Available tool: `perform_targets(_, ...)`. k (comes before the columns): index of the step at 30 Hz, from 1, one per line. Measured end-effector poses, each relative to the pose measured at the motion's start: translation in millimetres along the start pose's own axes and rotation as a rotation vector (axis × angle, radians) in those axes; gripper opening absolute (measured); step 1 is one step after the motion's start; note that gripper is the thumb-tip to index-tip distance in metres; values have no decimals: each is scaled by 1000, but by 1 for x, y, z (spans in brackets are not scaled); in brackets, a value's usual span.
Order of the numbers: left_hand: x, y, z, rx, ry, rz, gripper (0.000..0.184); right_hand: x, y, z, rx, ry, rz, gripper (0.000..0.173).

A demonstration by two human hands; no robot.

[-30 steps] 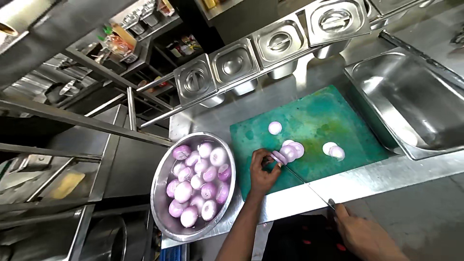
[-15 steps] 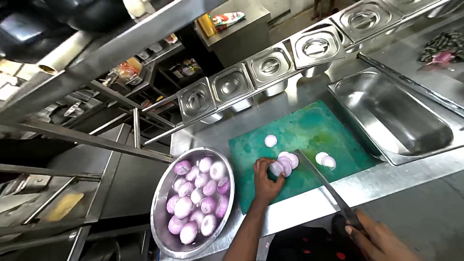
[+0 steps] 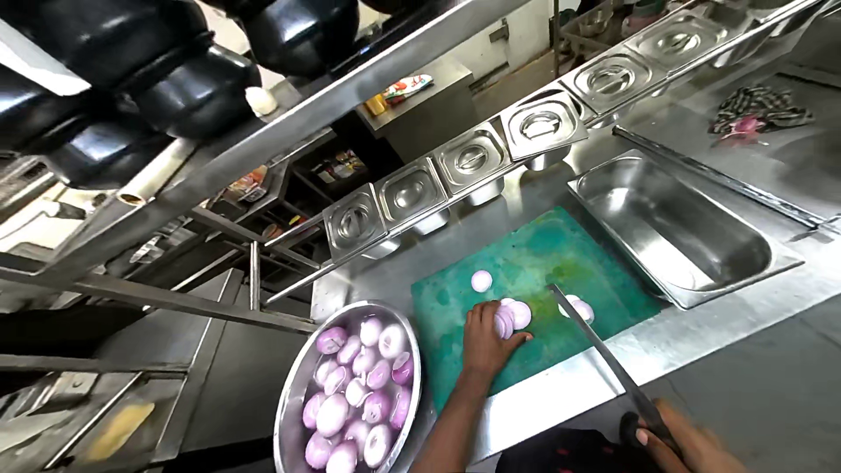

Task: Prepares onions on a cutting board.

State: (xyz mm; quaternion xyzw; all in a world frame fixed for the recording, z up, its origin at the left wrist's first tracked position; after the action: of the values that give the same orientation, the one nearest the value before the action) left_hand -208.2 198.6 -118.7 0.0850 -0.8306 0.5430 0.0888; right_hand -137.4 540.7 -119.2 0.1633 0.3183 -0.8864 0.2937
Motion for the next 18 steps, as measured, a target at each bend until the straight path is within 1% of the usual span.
perform_targets(3, 15, -10, -7, 43, -37, 118, 83, -1, 0, -5, 5, -4, -21, 42)
perform_targets(8, 42, -8, -33, 165, -191, 477, 94, -3, -3, 1, -42, -39, -49, 40)
perform_targets(9, 45, -7, -35, 168, -207, 522, 89, -4, -4, 3, -51, -41, -52, 40)
perform_targets(10, 46, -7, -37, 160, -214, 553, 80, -4, -5, 3, -55, -41, -53, 41)
perform_targets(12, 46, -9, -32, 109, -207, 535, 62, -5, -5, 3, -50, -30, -56, 44)
perform_targets(13, 46, -11, -26, 58, -214, 514, 57, -6, -6, 3, -40, -23, -56, 46)
perform_targets(15, 48, -18, -12, -91, -255, 467, 55, -6, -7, 3, -27, -13, -56, 49)
perform_targets(18, 48, -28, 11, -425, -349, 405, 55, -3, -8, 1, -5, -24, -58, 49)
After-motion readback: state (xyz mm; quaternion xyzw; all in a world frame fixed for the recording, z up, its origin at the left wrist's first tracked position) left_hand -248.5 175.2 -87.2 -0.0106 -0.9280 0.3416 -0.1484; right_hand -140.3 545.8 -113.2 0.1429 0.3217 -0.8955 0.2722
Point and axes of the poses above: each hand's wrist, its own x-axis towards the middle knuckle, its own y-axis out of the palm, z = x × y, the point moved 3 cm from there along x, towards the middle knuckle, and after that the axes turned 8 degrees about y, right-handed, at the moved point
